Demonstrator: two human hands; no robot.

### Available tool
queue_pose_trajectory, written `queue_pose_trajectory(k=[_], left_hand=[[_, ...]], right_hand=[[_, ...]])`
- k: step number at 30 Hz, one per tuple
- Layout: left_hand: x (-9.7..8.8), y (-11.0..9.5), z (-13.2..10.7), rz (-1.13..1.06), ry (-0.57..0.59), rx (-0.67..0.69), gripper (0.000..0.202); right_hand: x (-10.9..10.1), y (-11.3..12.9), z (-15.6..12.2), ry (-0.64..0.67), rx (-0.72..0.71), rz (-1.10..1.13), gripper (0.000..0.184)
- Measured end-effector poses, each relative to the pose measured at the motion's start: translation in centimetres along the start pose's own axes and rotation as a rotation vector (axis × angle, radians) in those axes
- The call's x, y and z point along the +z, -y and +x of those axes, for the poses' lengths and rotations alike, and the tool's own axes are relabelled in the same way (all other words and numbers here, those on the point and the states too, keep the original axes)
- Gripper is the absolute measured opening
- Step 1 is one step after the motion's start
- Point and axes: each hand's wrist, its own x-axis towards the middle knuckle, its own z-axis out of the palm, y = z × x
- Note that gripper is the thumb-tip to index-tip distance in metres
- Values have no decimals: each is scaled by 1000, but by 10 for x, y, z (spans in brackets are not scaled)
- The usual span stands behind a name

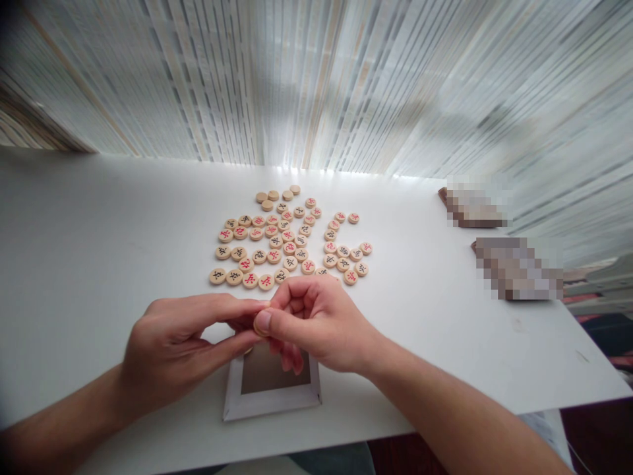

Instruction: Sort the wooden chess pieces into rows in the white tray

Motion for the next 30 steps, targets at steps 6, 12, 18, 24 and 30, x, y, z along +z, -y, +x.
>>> queue_pose_trajectory(k=[6, 12, 18, 24, 30], left_hand=[[0, 0, -1, 41, -3, 16, 26], [0, -1, 0, -14, -18, 9, 32], [-1, -3, 1, 2, -18, 1, 26], [-1, -3, 2, -16, -22, -9, 29], [-2, 0, 0, -11, -36, 8, 33]], right_hand=[[-1, -1, 0, -16, 29, 6, 40], [0, 2, -3, 28, 3, 45, 34], [-1, 4, -3, 52, 19, 62, 34], [-5, 2, -2, 92, 19, 76, 27], [-3, 1, -1, 73, 16, 77, 34]])
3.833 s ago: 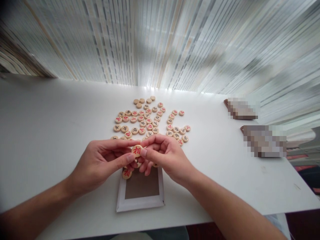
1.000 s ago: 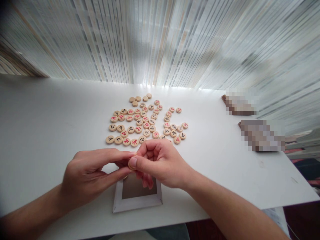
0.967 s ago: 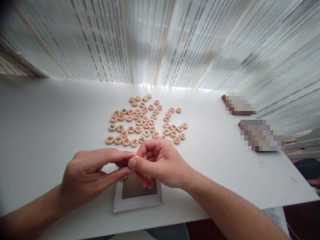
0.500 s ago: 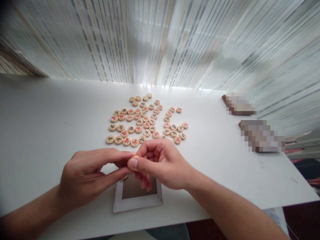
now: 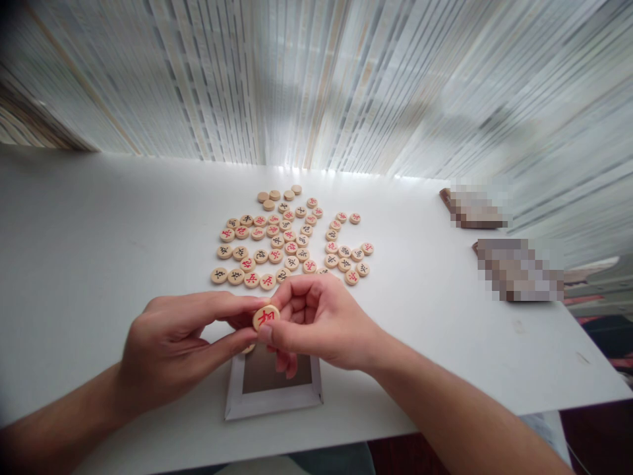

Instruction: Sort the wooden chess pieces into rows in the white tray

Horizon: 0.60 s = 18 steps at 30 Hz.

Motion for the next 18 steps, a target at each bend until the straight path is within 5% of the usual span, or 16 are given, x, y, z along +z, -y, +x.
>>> queue_pose_trajectory(k=[9, 18], left_hand=[[1, 2, 0, 26, -3, -5, 31], [2, -1, 2, -140, -35, -99, 41]], right_hand=[[2, -1, -1, -24, -5, -24, 36], [-3, -2, 4, -17, -230, -92, 11]])
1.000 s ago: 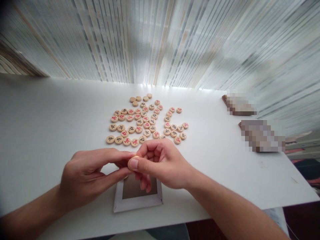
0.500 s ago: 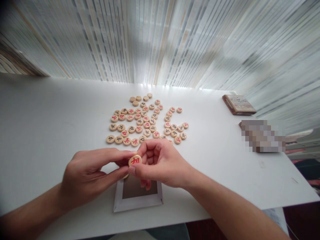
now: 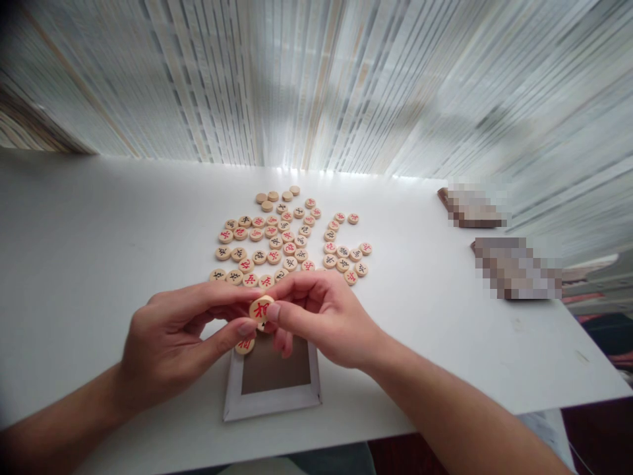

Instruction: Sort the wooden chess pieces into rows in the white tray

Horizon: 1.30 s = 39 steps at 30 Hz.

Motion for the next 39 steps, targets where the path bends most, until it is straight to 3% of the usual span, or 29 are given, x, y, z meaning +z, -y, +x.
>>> queue_pose_trajectory(k=[3, 9, 14, 25, 39], left_hand=[[1, 0, 0, -32, -45, -59, 35], [1, 2, -1, 18, -120, -126, 25], [1, 3, -2, 37, -155, -97, 29], [-1, 3, -1, 59, -167, -46, 27], [-3, 4, 0, 136, -156, 33, 36]], right_hand=[[2, 1, -1, -30, -119, -179, 7], [3, -1, -3, -169, -551, -714, 20], [1, -3, -2, -169, -654, -812, 22], [3, -4, -4, -211, -575, -703, 21], [6, -2, -3, -139, -191, -175, 18]])
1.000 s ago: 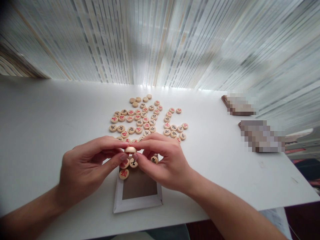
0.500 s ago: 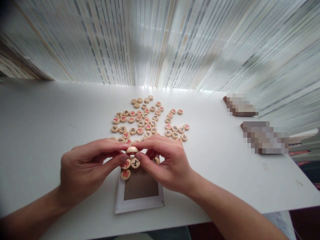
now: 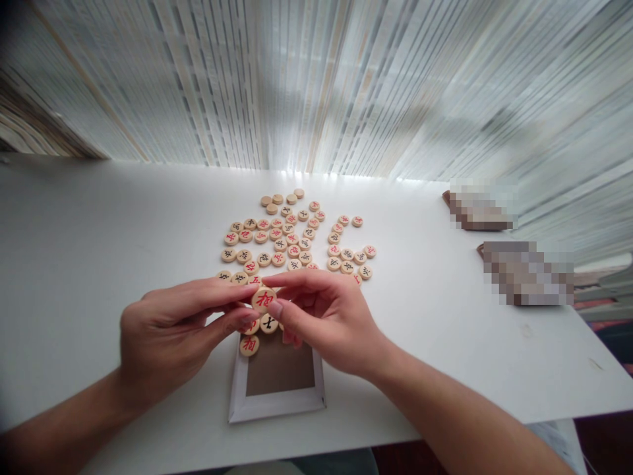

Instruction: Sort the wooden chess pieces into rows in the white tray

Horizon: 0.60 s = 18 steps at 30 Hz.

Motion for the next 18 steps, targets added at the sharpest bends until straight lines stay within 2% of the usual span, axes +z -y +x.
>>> queue_pose_trajectory(k=[6, 12, 18], left_hand=[[1, -2, 0, -45, -7, -70, 34], [4, -3, 0, -98, -24, -211, 23], [3, -2, 0, -175, 13, -274, 22]], right_hand=[[-2, -1, 3, -9, 62, 68, 17], [-1, 0, 4, -15, 69, 80, 18], [-1, 1, 3, -18, 46, 57, 25]])
